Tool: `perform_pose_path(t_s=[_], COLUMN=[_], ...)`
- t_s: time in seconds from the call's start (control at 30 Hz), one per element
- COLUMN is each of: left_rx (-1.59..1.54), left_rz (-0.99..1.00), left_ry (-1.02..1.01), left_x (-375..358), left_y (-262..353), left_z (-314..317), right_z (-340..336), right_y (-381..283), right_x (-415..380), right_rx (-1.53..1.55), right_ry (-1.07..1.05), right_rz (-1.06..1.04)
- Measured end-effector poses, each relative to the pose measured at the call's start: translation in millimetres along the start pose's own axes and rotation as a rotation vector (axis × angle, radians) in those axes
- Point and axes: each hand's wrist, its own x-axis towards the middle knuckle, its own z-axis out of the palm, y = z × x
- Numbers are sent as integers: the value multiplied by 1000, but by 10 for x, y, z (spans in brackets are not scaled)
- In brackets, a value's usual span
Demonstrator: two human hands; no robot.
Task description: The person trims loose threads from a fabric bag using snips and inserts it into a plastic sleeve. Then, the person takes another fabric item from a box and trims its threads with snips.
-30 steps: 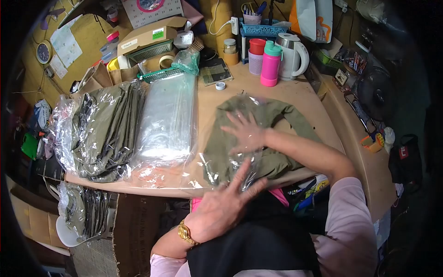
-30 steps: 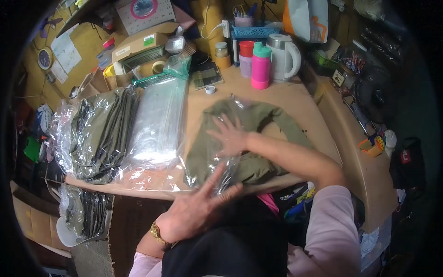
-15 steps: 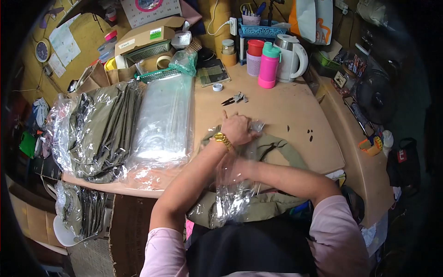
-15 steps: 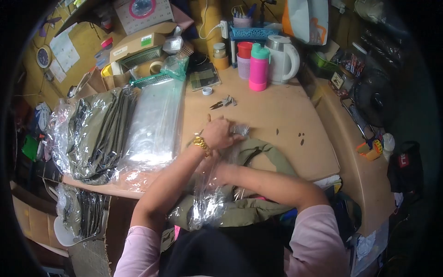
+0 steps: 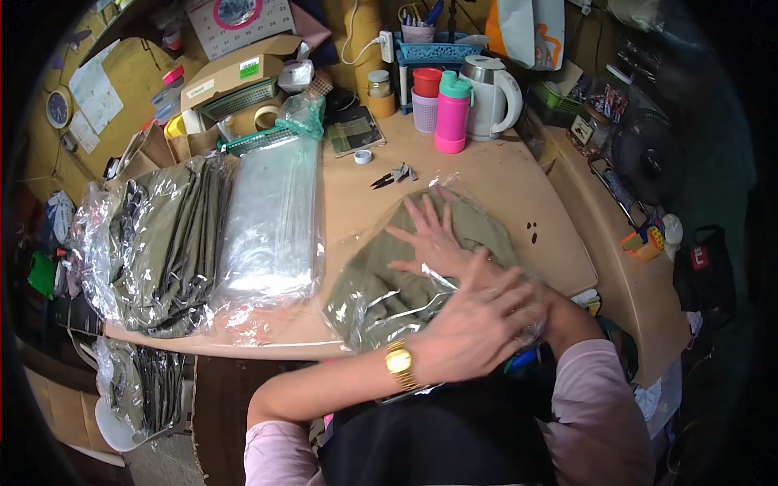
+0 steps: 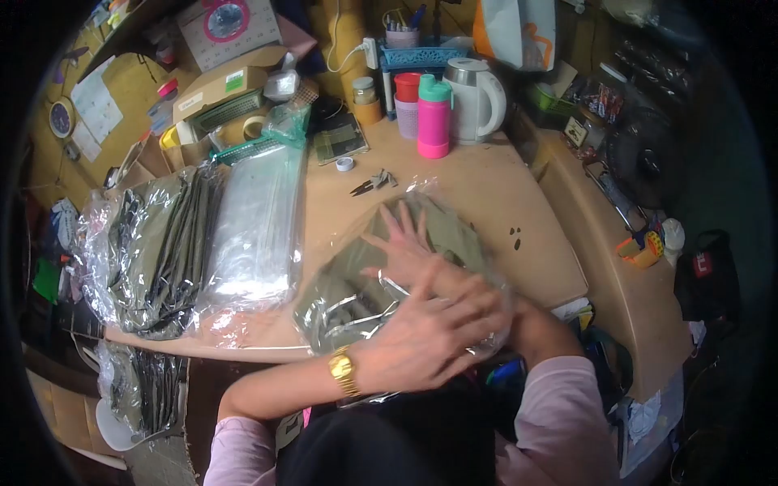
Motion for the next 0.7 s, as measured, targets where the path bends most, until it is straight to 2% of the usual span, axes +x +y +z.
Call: perform_pose_path(t_s=[0.03, 0.07, 0.1, 0.13, 0.17, 0.23, 0.27, 0.3, 0.33, 0.37, 0.43, 0.47, 0.5, 0.57, 0.67, 0.7], left_rx=[-31, -60, -43, -29, -31, 16, 14, 145, 285, 297, 100, 77, 77, -56, -146, -175], left_rz=[-111, -222, -283, -346, -341, -468, -471, -497, -519, -526, -686, -621, -630, -527, -476, -455], left_ry=[-76, -150, -155, -161, -163, -223, -229, -48, 137, 140, 230, 343, 343, 266, 324, 356], left_x=[-152, -306, -473, -623, -756, -1040, -1164, -1286, -1341, -1399, -1430, -1372, -1391, -1449, -1211, -1143], left_y=[29, 39, -3, -33, -40, -29, -42, -73, -74, -47, 2, -26, -60, -158, -141, -138], left_z=[-122, -255, -328, -352, -320, -162, -16, 149, 201, 224, 252, 240, 283, 404, 370, 366], right_z=[-20, -44, -61, -58, -52, -68, -108, -91, -104, -112, -145, 105, -239, 142, -69, -60], right_y=[76, 162, 228, 270, 317, 455, 588, 665, 606, 544, 397, 442, -123, -151, -105, -115], right_x=[-69, -124, -165, -193, -187, -116, -28, 18, 64, 105, 102, 159, -48, -115, 203, 281], right_rx=[0, -18, -37, -38, -11, 24, 10, -5, -54, -50, 314, 628, 395, 140, 60, 60], right_ry=[1, -4, -12, -16, -57, -97, -83, -68, 145, 150, 60, 13, -88, -40, -188, -182], right_rz=[11, 119, 225, 232, 234, 241, 310, 373, 420, 407, 35, -357, -261, -347, 79, 78])
